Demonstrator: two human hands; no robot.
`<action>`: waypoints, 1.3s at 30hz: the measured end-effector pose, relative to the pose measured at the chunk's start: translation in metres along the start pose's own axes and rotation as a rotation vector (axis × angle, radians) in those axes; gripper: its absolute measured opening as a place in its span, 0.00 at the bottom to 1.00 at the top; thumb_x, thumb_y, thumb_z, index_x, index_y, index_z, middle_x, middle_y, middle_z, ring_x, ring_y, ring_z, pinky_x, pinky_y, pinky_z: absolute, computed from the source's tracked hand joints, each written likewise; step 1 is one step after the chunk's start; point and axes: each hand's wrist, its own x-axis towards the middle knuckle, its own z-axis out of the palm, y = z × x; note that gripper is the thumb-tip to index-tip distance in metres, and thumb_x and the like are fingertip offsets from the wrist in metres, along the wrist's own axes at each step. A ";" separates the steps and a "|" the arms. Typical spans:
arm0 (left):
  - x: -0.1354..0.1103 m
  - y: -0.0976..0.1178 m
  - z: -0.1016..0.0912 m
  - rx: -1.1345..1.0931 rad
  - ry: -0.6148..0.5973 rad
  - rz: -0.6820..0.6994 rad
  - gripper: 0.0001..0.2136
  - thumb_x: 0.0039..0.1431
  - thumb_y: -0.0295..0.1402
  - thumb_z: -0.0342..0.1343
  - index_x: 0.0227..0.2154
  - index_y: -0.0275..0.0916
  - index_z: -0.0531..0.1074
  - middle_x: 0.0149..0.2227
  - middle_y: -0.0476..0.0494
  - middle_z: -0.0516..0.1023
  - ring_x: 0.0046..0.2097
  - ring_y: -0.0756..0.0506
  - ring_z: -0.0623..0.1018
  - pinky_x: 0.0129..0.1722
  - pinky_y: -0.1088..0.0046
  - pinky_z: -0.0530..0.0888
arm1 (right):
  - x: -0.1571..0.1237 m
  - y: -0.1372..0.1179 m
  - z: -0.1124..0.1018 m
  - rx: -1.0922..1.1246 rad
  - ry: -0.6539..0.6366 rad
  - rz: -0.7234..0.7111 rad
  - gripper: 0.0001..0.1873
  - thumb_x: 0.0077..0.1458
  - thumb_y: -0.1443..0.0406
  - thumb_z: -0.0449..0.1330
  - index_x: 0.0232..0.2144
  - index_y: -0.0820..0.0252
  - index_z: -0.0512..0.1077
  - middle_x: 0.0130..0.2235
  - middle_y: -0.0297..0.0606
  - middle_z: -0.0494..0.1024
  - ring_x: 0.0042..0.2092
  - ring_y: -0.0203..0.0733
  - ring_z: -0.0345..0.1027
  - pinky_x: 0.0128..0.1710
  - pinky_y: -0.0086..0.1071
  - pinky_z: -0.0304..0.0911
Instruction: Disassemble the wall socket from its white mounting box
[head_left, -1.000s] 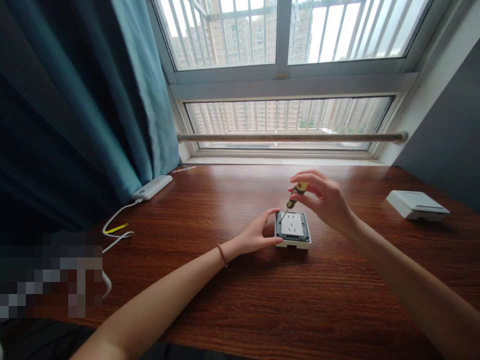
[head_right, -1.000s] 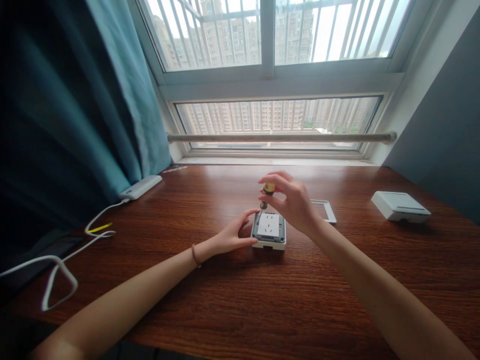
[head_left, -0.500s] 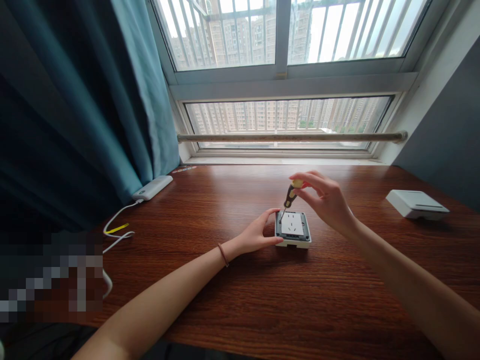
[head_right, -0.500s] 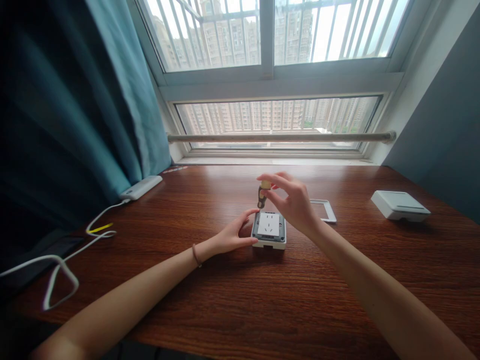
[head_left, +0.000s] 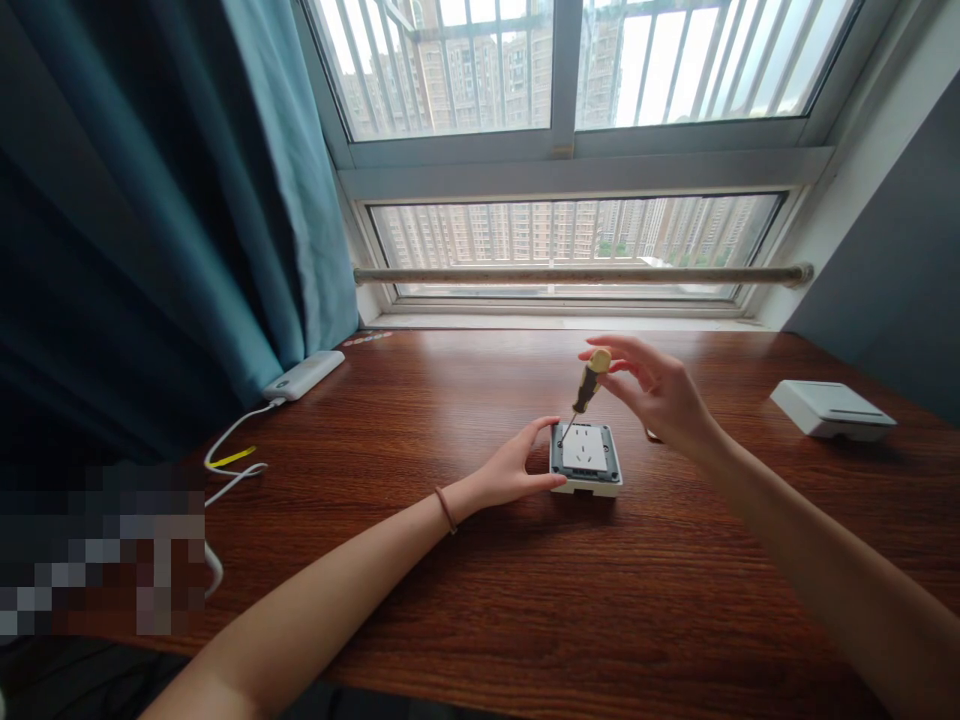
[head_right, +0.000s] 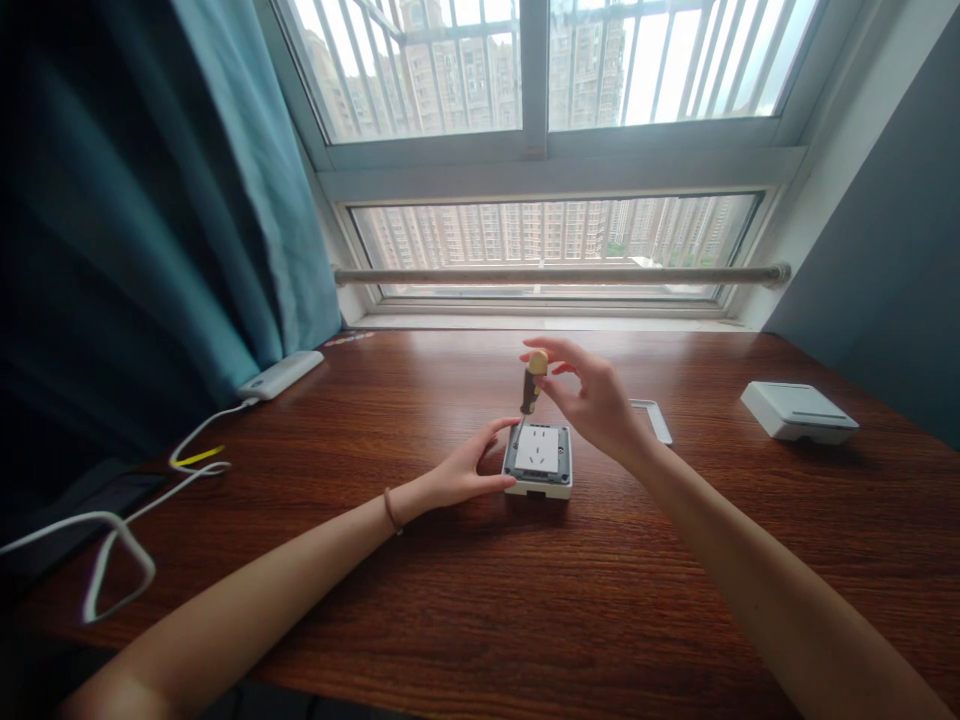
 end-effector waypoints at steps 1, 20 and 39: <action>0.000 0.000 0.000 -0.003 -0.001 0.001 0.36 0.46 0.37 0.62 0.58 0.42 0.52 0.59 0.36 0.59 0.59 0.37 0.60 0.59 0.56 0.53 | 0.000 -0.001 -0.001 0.034 -0.038 -0.004 0.16 0.54 0.68 0.56 0.46 0.56 0.67 0.43 0.39 0.75 0.46 0.42 0.68 0.47 0.41 0.64; 0.001 0.000 -0.001 0.022 -0.021 0.026 0.35 0.47 0.37 0.61 0.57 0.44 0.52 0.59 0.39 0.59 0.59 0.37 0.61 0.59 0.55 0.54 | -0.001 -0.003 0.003 -0.170 0.051 -0.109 0.12 0.54 0.67 0.56 0.42 0.56 0.70 0.43 0.40 0.74 0.46 0.43 0.67 0.48 0.42 0.62; 0.001 -0.002 -0.001 0.034 -0.016 0.020 0.36 0.46 0.38 0.61 0.57 0.44 0.52 0.59 0.38 0.58 0.60 0.37 0.60 0.60 0.55 0.53 | -0.001 -0.002 0.004 0.035 0.124 0.015 0.11 0.49 0.65 0.62 0.38 0.54 0.74 0.38 0.37 0.74 0.41 0.40 0.69 0.43 0.39 0.68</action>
